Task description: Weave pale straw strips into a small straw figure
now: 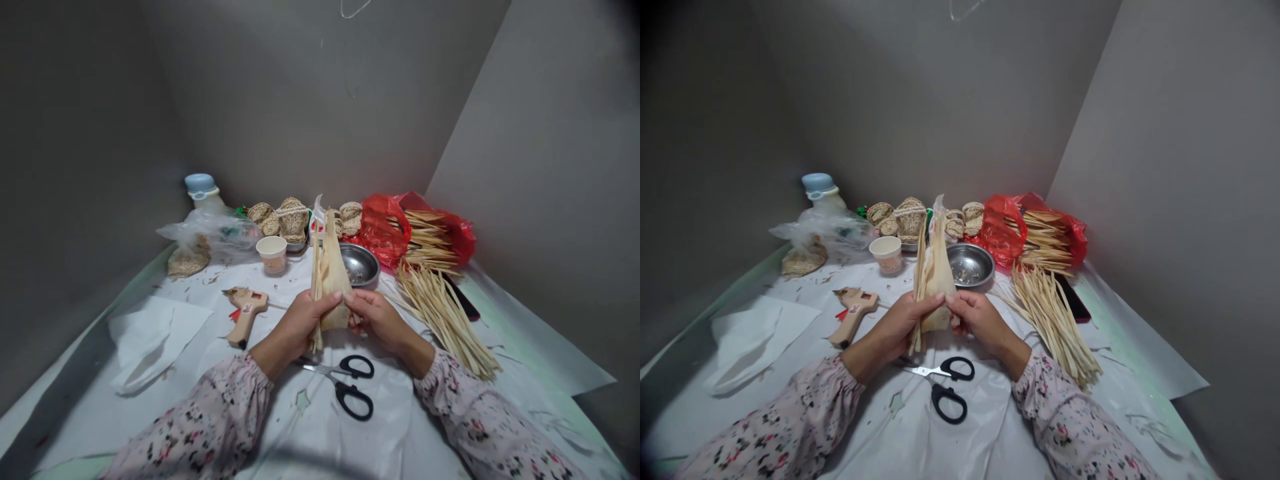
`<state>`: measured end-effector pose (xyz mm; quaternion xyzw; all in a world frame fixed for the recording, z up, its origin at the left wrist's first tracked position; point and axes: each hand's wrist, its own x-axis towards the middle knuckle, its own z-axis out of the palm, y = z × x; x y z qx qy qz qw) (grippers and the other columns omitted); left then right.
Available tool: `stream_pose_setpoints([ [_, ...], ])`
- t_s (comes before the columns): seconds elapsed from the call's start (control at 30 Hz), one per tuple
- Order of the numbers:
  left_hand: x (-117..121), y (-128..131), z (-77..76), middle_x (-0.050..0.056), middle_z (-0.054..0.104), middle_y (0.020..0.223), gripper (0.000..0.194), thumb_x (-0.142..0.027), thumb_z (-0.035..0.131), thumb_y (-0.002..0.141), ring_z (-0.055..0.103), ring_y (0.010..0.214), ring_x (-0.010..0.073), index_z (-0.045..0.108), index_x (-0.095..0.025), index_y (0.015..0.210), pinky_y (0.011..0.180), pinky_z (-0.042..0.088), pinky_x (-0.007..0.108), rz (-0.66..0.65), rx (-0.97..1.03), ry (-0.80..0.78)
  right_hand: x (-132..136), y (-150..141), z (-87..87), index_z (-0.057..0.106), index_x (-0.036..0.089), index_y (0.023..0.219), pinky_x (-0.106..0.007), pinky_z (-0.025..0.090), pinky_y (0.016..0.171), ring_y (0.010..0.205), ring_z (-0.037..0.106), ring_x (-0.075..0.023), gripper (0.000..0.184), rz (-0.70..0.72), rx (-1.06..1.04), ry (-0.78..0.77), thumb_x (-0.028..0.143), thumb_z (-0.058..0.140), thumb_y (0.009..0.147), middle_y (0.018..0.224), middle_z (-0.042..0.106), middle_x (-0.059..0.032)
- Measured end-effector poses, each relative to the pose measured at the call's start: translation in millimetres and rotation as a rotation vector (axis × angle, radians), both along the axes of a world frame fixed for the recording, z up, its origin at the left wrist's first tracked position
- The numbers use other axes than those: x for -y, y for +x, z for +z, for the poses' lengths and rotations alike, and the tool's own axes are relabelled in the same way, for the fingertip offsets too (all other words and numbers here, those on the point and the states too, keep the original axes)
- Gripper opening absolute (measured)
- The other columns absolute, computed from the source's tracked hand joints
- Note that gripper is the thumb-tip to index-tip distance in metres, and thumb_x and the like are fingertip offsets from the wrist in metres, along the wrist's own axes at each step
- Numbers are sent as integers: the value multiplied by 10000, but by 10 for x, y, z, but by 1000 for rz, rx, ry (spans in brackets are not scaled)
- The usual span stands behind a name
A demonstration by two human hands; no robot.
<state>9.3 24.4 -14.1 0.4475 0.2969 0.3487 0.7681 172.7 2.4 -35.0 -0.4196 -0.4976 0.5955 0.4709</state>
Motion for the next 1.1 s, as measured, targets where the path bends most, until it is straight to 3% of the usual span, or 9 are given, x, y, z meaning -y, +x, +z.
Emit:
stream_pose_setpoints([
  [0.4, -10, -11, -14, 148, 731, 788, 384, -391, 737, 741, 680, 664, 226, 698, -66, 942, 653, 525, 315, 44, -1, 10, 35, 22, 61, 552, 164, 640, -195, 336, 428, 444, 482, -87, 350, 0, -144, -24, 454, 690, 782, 529, 523, 27],
  [0.6, 31, -9, 43, 131, 716, 687, 345, -409, 653, 813, 665, 616, 213, 704, -68, 825, 633, 511, 303, -49, 21, 58, 12, 12, 19, 595, 163, 758, -199, 353, 437, 446, 492, -92, 312, 86, -150, -58, 465, 653, 810, 558, 578, 12],
  [0.77, 18, -3, 54, 122, 728, 775, 350, -403, 699, 781, 661, 655, 193, 693, -77, 908, 644, 510, 285, 67, 1, -6, 5, 56, 70, 578, 172, 677, -217, 307, 425, 452, 467, -102, 284, 0, -222, -48, 419, 649, 800, 527, 537, 11],
  [0.9, 3, -2, 48, 59, 706, 732, 363, -355, 776, 712, 620, 589, 147, 675, -109, 959, 557, 475, 236, 189, -49, -79, 3, 117, 156, 558, 192, 618, -243, 339, 467, 494, 434, -118, 260, -71, -408, -3, 381, 651, 772, 539, 484, 10],
  [1.1, -3, -4, 62, 39, 698, 683, 364, -332, 780, 702, 599, 524, 133, 689, -108, 974, 514, 457, 230, 240, -59, -97, -34, 221, 255, 501, 224, 582, -273, 375, 493, 529, 400, -139, 276, -259, -506, 91, 393, 639, 750, 579, 420, 11],
])
